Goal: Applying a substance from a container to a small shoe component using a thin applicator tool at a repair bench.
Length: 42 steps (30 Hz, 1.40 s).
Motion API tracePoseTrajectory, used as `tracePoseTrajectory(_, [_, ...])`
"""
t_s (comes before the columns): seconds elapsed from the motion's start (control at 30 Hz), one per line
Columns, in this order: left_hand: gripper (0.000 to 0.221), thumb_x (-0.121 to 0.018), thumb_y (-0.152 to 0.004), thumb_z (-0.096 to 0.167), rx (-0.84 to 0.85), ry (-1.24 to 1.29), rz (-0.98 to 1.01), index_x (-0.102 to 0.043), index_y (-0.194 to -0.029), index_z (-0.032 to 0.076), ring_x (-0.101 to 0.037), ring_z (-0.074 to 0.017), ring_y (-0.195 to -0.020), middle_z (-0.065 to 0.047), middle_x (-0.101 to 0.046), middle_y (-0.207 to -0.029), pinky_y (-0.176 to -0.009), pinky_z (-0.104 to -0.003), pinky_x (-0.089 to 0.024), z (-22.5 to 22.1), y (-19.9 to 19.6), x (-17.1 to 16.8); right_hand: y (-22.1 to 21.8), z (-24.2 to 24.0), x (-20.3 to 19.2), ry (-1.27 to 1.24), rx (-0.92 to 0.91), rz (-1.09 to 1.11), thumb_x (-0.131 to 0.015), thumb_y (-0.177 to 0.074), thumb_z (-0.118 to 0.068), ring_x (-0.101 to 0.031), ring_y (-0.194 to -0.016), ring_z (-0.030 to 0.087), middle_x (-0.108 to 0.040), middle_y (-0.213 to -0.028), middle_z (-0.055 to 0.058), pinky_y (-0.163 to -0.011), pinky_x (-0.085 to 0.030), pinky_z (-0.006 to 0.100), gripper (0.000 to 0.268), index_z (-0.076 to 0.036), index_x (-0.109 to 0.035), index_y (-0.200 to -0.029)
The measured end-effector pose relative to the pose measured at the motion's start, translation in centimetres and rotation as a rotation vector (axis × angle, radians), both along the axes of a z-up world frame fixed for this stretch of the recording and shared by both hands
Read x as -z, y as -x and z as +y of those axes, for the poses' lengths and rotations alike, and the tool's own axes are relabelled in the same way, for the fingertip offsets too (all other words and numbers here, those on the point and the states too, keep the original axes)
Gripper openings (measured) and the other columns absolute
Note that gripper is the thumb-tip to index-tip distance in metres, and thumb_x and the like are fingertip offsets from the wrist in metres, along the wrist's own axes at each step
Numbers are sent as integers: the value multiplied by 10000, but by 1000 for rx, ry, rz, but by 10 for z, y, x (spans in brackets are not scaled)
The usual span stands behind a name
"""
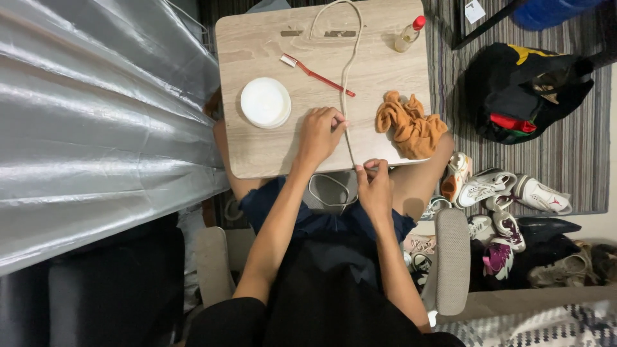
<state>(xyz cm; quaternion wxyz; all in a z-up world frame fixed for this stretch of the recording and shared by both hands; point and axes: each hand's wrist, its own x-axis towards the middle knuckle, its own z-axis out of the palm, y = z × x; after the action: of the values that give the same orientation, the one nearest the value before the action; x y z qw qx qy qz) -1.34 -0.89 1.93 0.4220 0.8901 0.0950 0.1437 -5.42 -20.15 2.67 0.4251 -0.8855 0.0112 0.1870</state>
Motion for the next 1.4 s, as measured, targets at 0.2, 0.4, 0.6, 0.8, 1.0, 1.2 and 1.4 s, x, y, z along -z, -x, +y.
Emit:
tracePoseTrajectory(0.2, [119, -788, -812, 141, -25, 59, -20, -693, -868, 97, -659, -303, -797, -85, -643, -722, -748, -396, -535, 0, 5, 1, 0, -3, 2, 29, 8, -1, -654, -1016, -239, -753, -890, 372, -764, -1030, 214, -722, -572, 447, 199, -107, -531, -1099])
tracePoseTrajectory(0.4, [193, -767, -852, 95, -187, 36, -240, -681, -1025, 91, -663, -319, -878, -97, -644, -896, -795, -413, -543, 13, 30, -28, 7, -10, -19, 48, 11, -22, -600, -1057, -270, -726, -930, 457, -733, -1085, 281, -751, -563, 532, 243, -48, -529, -1126])
tracePoseTrajectory(0.6, [647, -930, -732, 315, -428, -287, -390, -575, -1247, 152, -483, -337, -1153, -105, -490, -1283, -1001, -499, -379, 73, 61, -17, 8, -14, -34, 19, 51, -117, -599, -1063, -225, -696, -1013, 468, -700, -1102, 254, -798, -563, 540, 223, -41, -516, -1157])
tracePoseTrajectory(0.8, [1147, -1020, -612, 124, -373, 10, -208, -290, -1492, 41, -252, -543, -1434, -316, -241, -1537, -1198, -657, -187, 88, 76, -18, -8, 12, -37, -50, -102, -515, -704, -981, -36, -709, -977, 364, -686, -1001, 146, -820, -579, 449, 153, -43, -624, -1111])
tracePoseTrajectory(1.0, [1262, -1040, -564, 220, -369, 205, -214, -275, -1556, 62, -333, -487, -1456, -278, -336, -1546, -1245, -571, -221, 98, 76, 4, -74, 74, -16, -98, -362, -792, -589, -940, 102, -702, -854, 377, -668, -879, 166, -774, -565, 431, 212, -29, -701, -1063])
tracePoseTrajectory(1.2, [1213, -1023, -580, 206, -395, 200, -211, -319, -1561, 88, -415, -428, -1429, -212, -441, -1524, -1228, -557, -272, 103, 73, -1, -132, 140, 38, 232, -448, -916, -666, -835, 71, -669, -897, 292, -692, -953, 123, -791, -571, 360, 365, -62, -734, -1168])
tracePoseTrajectory(1.4, [1188, -1027, -582, 220, -429, 230, -215, -345, -1549, 110, -420, -393, -1429, -174, -453, -1511, -1227, -542, -282, 103, 75, 4, -158, 181, 78, 423, -383, -926, -773, -804, -48, -639, -875, 300, -643, -928, 98, -677, -588, 389, 248, -78, -734, -1047])
